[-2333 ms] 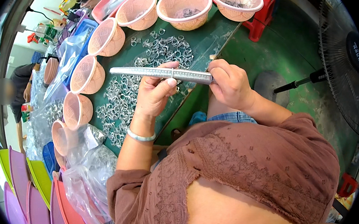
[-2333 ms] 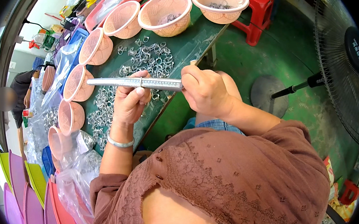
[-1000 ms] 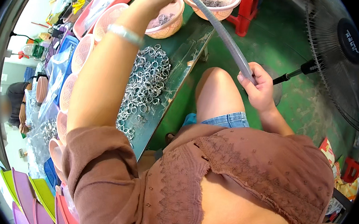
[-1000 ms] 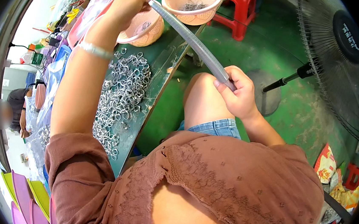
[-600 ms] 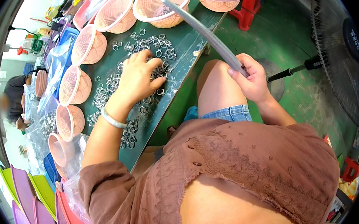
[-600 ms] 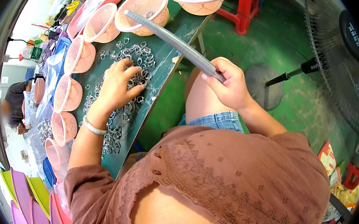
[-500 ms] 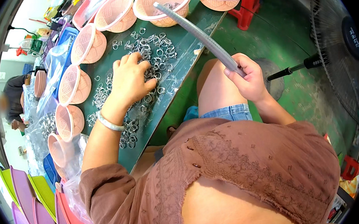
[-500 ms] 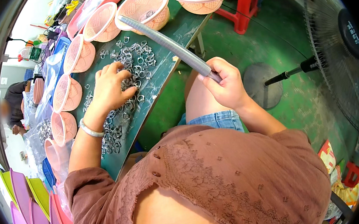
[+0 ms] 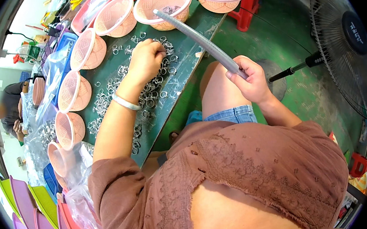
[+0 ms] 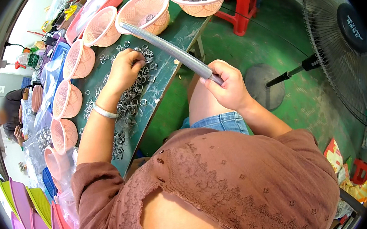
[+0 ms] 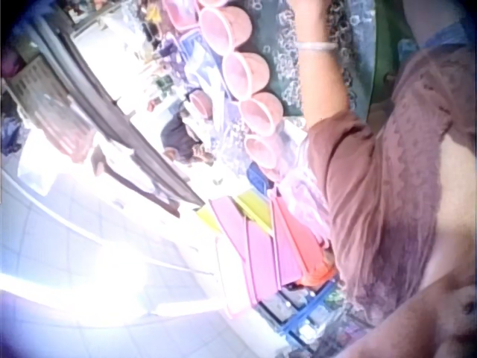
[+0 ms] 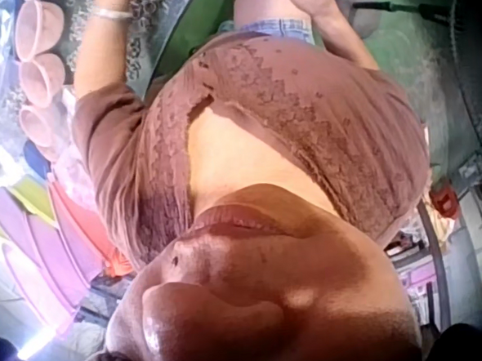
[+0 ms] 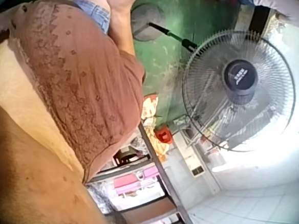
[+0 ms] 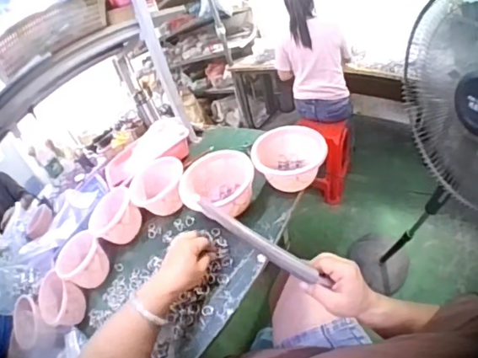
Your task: The person picks up metal rings from a workbench and slides them onto a tapered sizing mandrel to check their dimensions, repeating this for several rings.
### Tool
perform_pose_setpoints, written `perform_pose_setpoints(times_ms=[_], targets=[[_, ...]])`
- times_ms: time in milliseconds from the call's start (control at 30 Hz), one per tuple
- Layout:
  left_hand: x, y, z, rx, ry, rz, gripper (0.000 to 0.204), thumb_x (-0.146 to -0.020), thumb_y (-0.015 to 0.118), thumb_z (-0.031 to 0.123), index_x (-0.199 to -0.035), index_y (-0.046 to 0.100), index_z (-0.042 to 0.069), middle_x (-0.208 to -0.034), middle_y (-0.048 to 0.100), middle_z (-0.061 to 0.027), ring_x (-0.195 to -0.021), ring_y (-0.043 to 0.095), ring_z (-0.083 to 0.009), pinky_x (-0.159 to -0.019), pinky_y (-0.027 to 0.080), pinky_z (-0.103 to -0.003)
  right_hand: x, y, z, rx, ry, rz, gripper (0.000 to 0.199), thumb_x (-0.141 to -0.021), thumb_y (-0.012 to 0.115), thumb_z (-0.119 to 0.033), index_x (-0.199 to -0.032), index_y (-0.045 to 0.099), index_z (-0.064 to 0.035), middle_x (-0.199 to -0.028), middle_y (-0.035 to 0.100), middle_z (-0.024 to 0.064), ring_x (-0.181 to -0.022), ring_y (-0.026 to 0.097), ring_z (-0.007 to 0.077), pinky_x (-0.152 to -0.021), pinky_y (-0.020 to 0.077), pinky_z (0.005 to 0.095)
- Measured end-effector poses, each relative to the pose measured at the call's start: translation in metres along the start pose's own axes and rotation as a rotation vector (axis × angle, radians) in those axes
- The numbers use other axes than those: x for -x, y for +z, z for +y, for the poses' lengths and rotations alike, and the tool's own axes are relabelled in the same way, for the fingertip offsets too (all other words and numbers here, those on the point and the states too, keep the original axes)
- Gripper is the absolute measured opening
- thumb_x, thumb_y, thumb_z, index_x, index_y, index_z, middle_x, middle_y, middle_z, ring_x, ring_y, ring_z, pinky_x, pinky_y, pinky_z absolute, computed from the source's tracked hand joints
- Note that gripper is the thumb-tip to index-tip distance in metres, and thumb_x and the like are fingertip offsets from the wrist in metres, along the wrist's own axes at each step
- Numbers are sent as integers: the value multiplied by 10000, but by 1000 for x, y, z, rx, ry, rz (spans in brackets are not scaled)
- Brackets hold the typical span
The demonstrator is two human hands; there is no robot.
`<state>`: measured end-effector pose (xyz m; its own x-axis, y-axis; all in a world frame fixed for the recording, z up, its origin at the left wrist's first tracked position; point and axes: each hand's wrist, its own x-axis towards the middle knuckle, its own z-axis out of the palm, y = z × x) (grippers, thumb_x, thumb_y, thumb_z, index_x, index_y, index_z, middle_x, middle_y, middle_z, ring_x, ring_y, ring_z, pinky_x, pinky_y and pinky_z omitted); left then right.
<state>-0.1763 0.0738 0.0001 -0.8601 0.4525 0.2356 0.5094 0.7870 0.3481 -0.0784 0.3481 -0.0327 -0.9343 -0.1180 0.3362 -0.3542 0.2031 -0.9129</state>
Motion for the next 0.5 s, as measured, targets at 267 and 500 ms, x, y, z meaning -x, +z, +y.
perform_pose_setpoints(times_ms=[267, 500], targets=[[34, -29, -19, 1385, -513, 163, 169, -902, 459, 107, -934, 561, -23, -983, 609, -123, -880, 588, -175, -802, 484, -287, -3, 13, -1, 12, 21, -120, 105, -725, 626, -23, -779, 543, 13, -693, 461, 64, -600, 442, 137, -541, 365, 263], [76, -44, -13, 1588, -398, 276, 142, -933, 432, 151, -915, 492, 24, -956, 610, -175, -847, 631, -244, -727, 540, -325, -8, 35, -5, 181, -205, -233, 150, -649, 644, -33, -685, 498, -20, -632, 473, 114, -588, 481, 276, -515, 369, 362]])
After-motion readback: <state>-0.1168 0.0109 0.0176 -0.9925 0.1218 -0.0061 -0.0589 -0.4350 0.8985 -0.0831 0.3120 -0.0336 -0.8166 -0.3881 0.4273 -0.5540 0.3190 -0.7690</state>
